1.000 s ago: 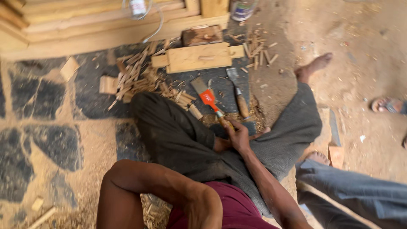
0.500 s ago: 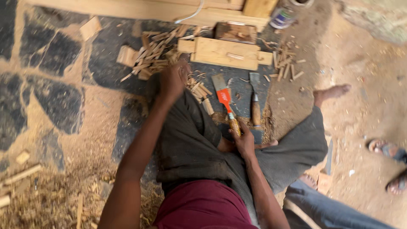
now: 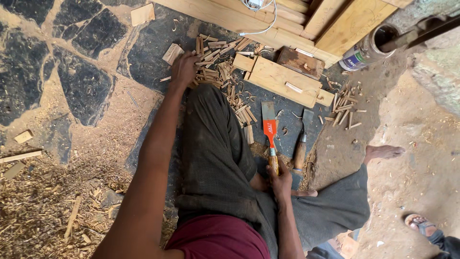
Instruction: The person uses a chisel and a hammer to carve and shape small pieces of wood from a larger wooden block while sitting on the floor.
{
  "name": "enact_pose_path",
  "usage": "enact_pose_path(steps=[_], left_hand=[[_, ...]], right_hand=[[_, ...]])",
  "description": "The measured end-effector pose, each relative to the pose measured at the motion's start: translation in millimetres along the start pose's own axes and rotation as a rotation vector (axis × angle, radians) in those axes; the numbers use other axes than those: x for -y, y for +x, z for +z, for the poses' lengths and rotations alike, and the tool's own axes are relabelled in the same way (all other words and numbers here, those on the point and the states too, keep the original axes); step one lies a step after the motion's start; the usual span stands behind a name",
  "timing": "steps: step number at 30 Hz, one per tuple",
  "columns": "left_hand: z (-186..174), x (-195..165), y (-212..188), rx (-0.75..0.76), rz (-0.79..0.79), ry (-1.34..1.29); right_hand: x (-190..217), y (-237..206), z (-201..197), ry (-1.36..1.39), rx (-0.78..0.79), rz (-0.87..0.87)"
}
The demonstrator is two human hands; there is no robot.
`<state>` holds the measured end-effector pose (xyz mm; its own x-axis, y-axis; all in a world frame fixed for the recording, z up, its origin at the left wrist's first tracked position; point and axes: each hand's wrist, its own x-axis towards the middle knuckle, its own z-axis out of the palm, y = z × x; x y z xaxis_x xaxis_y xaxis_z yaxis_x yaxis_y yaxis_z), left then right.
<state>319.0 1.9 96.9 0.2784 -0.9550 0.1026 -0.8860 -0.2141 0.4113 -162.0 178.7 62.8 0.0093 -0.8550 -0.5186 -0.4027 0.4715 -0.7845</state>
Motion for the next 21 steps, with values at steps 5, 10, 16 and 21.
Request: enact_pose_path(steps=[5, 10, 16, 21], left_hand=[[-0.1, -4.6, 4.3, 0.01, -0.088, 0.004], [4.5, 3.0, 4.5, 0.018, -0.163, -0.097], [2.1, 6.2, 2.2, 0.022, -0.421, -0.683], [-5.8, -13.9, -6.6, 0.034, -0.443, -1.274]], right_hand=[[6.0, -0.8, -0.4, 0.013, -0.004, -0.011], [4.6, -0.5, -0.5, 0.042, 0.0, 0.036], [4.5, 0.7, 0.0, 0.062, 0.011, 0.03], [6.9, 3.1, -1.1, 0.01, 0.03, -0.032]])
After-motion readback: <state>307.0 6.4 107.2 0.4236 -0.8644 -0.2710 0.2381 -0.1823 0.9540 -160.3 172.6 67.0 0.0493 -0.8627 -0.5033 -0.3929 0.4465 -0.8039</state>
